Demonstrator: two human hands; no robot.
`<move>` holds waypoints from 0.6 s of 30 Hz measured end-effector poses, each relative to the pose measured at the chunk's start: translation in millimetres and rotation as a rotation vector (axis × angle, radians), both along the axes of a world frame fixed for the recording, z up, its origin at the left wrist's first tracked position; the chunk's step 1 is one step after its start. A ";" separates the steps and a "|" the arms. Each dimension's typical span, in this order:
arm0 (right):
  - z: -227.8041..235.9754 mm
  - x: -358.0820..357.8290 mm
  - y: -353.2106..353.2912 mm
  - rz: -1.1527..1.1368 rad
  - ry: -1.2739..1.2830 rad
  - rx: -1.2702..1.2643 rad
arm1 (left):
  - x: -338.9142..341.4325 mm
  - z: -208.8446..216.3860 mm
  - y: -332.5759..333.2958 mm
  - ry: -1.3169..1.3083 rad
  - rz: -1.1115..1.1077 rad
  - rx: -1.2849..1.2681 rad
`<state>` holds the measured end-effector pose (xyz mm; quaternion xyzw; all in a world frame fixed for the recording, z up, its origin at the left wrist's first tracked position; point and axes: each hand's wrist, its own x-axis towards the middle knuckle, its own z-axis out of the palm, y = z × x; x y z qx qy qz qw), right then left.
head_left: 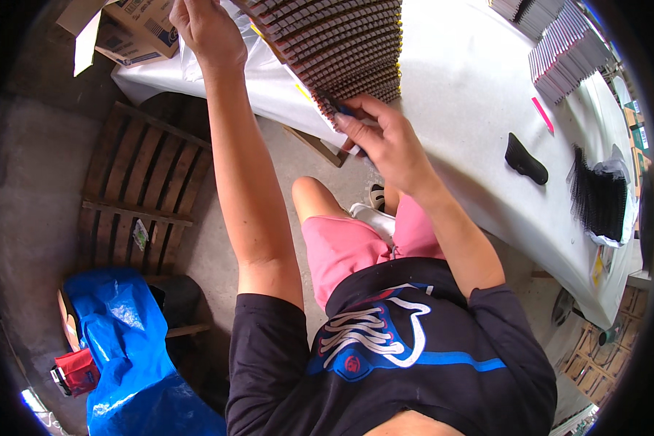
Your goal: The person trims the spiral binding of a stack of notebooks using pliers, then organizes several stacks of smaller green notebooks, placing some into a cardboard box and others into a plastic bag.
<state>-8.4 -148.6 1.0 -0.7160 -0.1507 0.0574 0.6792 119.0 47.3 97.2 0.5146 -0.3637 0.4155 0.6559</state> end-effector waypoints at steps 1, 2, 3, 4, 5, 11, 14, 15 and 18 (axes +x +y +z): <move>-5.6 -0.5 1.3 -0.114 -0.230 -0.109 | 1.5 0.5 0.2 -0.005 -0.008 0.001; -10.0 -1.9 2.8 -0.227 -0.459 -0.217 | 1.4 0.7 0.3 -0.009 -0.015 0.001; -11.9 -3.8 3.6 -0.340 -0.689 -0.324 | 0.9 0.5 0.2 0.003 -0.008 0.000; -11.5 -7.0 2.3 -0.368 -0.694 -0.451 | 0.8 0.3 -0.3 0.015 -0.002 -0.002; -12.8 -7.1 1.7 -0.381 -0.719 -0.494 | 0.0 1.0 -2.1 0.028 0.000 -0.003; -17.7 -3.8 5.6 -0.399 -0.771 -0.634 | -5.3 2.6 -2.1 0.065 -0.001 0.004; -17.5 -1.7 6.7 -0.358 -0.732 -0.591 | -5.9 2.2 -3.2 0.077 0.013 -0.010; -18.9 -0.3 6.3 -0.321 -0.693 -0.528 | -5.8 2.0 -3.7 0.082 0.019 -0.016; -15.9 -0.5 5.8 -0.166 -0.368 -0.287 | -4.6 1.8 -4.1 0.066 0.011 -0.011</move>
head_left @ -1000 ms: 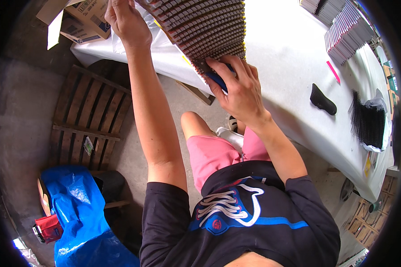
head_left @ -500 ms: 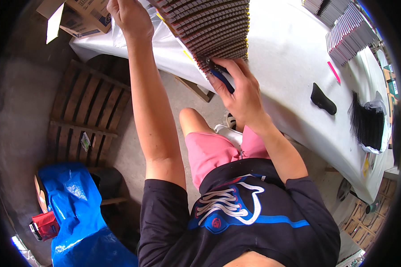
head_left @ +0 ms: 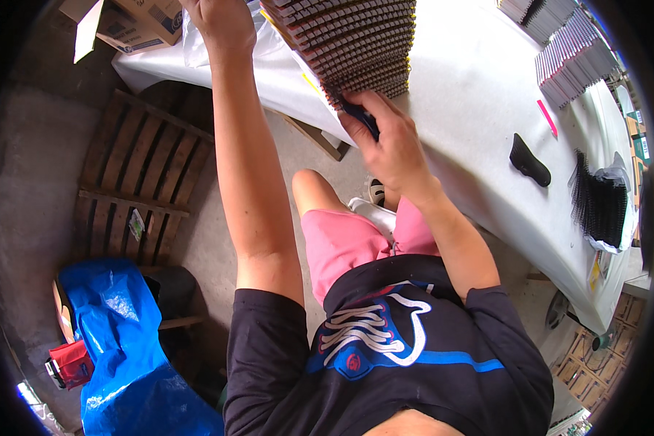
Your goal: The person trims the spiral binding of a stack of notebooks using pliers, then organizes several stacks of smaller green notebooks, placing some into a cardboard box and others into a plastic bag.
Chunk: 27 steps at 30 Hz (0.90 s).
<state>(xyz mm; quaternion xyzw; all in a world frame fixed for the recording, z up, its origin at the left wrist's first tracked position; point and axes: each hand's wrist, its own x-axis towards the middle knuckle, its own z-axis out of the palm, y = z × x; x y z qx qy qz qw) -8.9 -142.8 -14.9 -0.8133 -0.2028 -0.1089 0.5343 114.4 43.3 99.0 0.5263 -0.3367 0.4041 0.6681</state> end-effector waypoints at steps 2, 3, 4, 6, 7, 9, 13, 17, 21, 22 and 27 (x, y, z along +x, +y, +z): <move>9.9 0.1 -2.8 0.123 0.365 0.231 | -0.5 -0.6 0.3 0.010 -0.012 -0.008; 16.8 0.9 -6.1 0.191 0.586 0.370 | -0.7 -0.7 0.3 0.015 -0.018 -0.013; 20.0 1.1 -7.7 0.259 0.806 0.511 | -1.2 -1.0 0.7 0.011 -0.014 -0.008; 7.3 -2.0 -4.7 0.086 0.336 0.239 | -1.1 -0.3 1.4 0.001 -0.003 0.004; 0.1 -3.2 -3.1 0.002 0.101 0.102 | 0.0 0.6 1.2 -0.002 0.008 0.007; -10.2 -3.9 -5.3 -0.133 -0.164 -0.100 | 2.4 1.5 1.2 -0.004 0.034 0.011; -12.5 -5.0 -3.4 -0.241 -0.391 -0.282 | 2.0 0.6 1.1 0.033 0.016 -0.007; -12.2 -1.6 0.4 -0.263 -0.455 -0.355 | 2.8 1.6 2.8 0.017 0.019 -0.001; -11.1 0.0 3.3 -0.215 -0.440 -0.361 | 0.1 0.9 3.7 0.015 0.032 -0.003; -11.3 -0.1 3.9 -0.198 -0.428 -0.361 | -0.4 1.3 4.1 -0.001 0.040 0.006; -14.1 7.3 -0.2 -0.096 -0.370 -0.186 | -29.8 22.6 -7.9 0.423 -0.632 -0.547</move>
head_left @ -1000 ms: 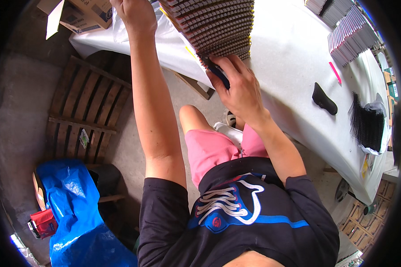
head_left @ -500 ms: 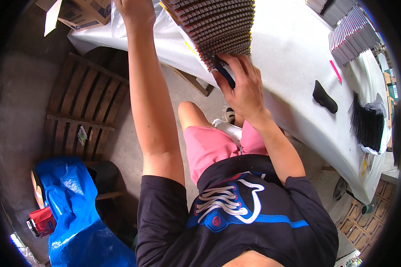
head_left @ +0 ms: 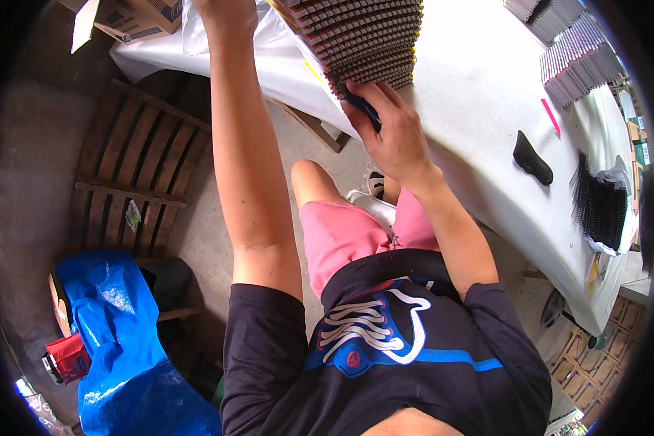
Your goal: The person trims the spiral binding of a stack of notebooks using pliers, then organizes several stacks of smaller green notebooks, placing some into a cardboard box and others into a plastic bag.
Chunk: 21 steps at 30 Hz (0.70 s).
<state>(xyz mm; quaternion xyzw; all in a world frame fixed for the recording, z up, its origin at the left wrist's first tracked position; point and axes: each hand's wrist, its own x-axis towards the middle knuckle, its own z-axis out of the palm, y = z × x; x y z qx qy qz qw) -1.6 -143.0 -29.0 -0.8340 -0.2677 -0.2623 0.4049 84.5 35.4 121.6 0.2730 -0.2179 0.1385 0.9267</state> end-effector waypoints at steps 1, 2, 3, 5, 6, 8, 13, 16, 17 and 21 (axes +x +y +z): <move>3.5 -1.2 3.4 0.064 0.039 0.065 | -10.8 6.5 3.5 0.091 -0.111 -0.121; 6.0 1.3 0.0 0.158 0.310 0.186 | -8.2 4.5 2.6 0.091 -0.117 -0.126; 11.3 4.2 -5.1 0.252 0.580 0.309 | -0.3 -0.9 2.8 -0.004 -0.002 -0.011; 28.4 5.8 -12.4 0.441 1.043 0.578 | 22.0 -15.4 8.7 -0.280 0.383 0.310; 31.1 6.2 -13.6 0.466 1.101 0.621 | 27.8 -19.0 9.0 -0.463 0.637 0.534; 33.5 6.8 -15.4 0.516 1.217 0.708 | 32.1 -22.7 11.7 -0.459 0.644 0.538; 21.9 5.5 -15.8 0.445 1.140 0.667 | 31.8 -22.8 10.3 -0.425 0.647 0.551; 0.7 -0.3 -19.0 0.248 0.755 0.421 | 25.7 -17.6 1.5 -0.242 0.397 0.353; -0.9 -6.0 -14.5 0.197 0.584 0.300 | 0.5 -0.9 4.3 -0.053 0.165 0.147; -3.7 -17.5 -15.2 -0.031 0.187 -0.002 | -9.0 7.1 4.1 0.160 -0.117 -0.097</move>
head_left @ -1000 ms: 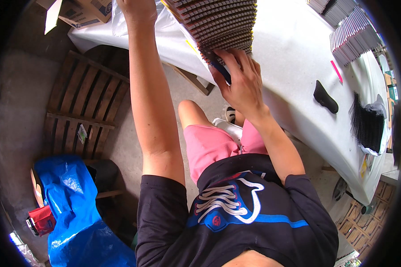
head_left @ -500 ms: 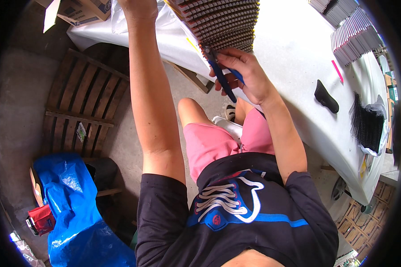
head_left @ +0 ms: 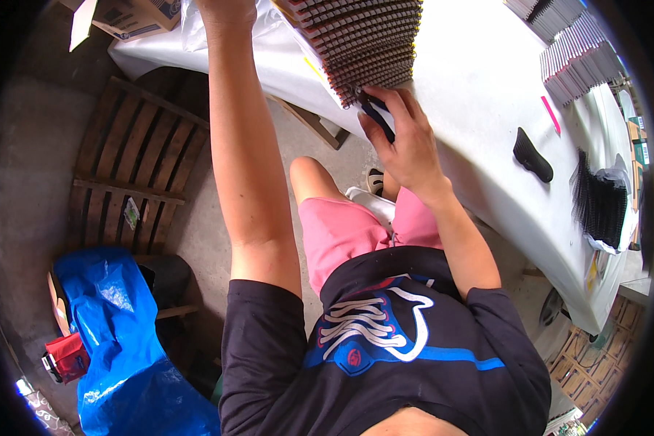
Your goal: The person trims the spiral binding of a stack of notebooks using pliers, then organizes several stacks of smaller green notebooks, placing some into a cardboard box and others into a plastic bag.
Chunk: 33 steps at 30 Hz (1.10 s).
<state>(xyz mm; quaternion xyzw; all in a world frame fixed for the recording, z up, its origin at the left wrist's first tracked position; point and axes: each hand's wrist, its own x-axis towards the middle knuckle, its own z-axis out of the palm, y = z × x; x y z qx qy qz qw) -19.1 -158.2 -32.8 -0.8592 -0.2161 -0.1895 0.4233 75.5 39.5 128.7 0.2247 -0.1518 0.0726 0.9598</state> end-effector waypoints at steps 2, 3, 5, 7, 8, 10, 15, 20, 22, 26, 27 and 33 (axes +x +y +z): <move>-0.9 -0.9 2.3 -0.092 -0.129 -0.138 | 1.6 0.0 1.1 0.007 -0.009 -0.001; -1.7 0.0 3.3 -0.100 -0.153 -0.148 | 2.2 -0.1 0.7 0.008 -0.012 0.004; -3.8 4.0 5.3 -0.115 -0.203 -0.168 | 2.6 0.1 -0.2 0.009 -0.020 0.012; -5.7 7.4 6.7 -0.133 -0.244 -0.191 | 12.4 -7.8 0.2 -0.182 0.237 0.250; -5.1 7.1 11.3 -0.127 -0.268 -0.200 | 26.2 -20.2 7.5 -0.372 0.515 0.487; -2.9 8.9 11.8 -0.126 -0.284 -0.218 | 28.4 -20.9 7.0 -0.386 0.520 0.494; -1.7 13.1 12.1 -0.116 -0.334 -0.283 | 7.3 -5.7 2.8 -0.140 0.105 0.138; -2.0 19.1 5.0 -0.094 -0.368 -0.327 | 38.2 -27.4 4.9 -0.556 0.733 0.696; -3.2 23.7 -0.1 -0.071 -0.415 -0.333 | 38.4 -27.2 3.1 -0.558 0.728 0.688; -2.8 27.6 1.1 0.045 -0.317 -0.133 | 40.3 -28.1 3.1 -0.530 0.721 0.673; -5.2 28.6 1.2 0.067 -0.262 -0.052 | 41.5 -28.9 2.4 -0.520 0.708 0.664; 20.2 25.9 -4.0 0.394 0.949 0.660 | 38.2 -28.3 5.1 -0.545 0.744 0.707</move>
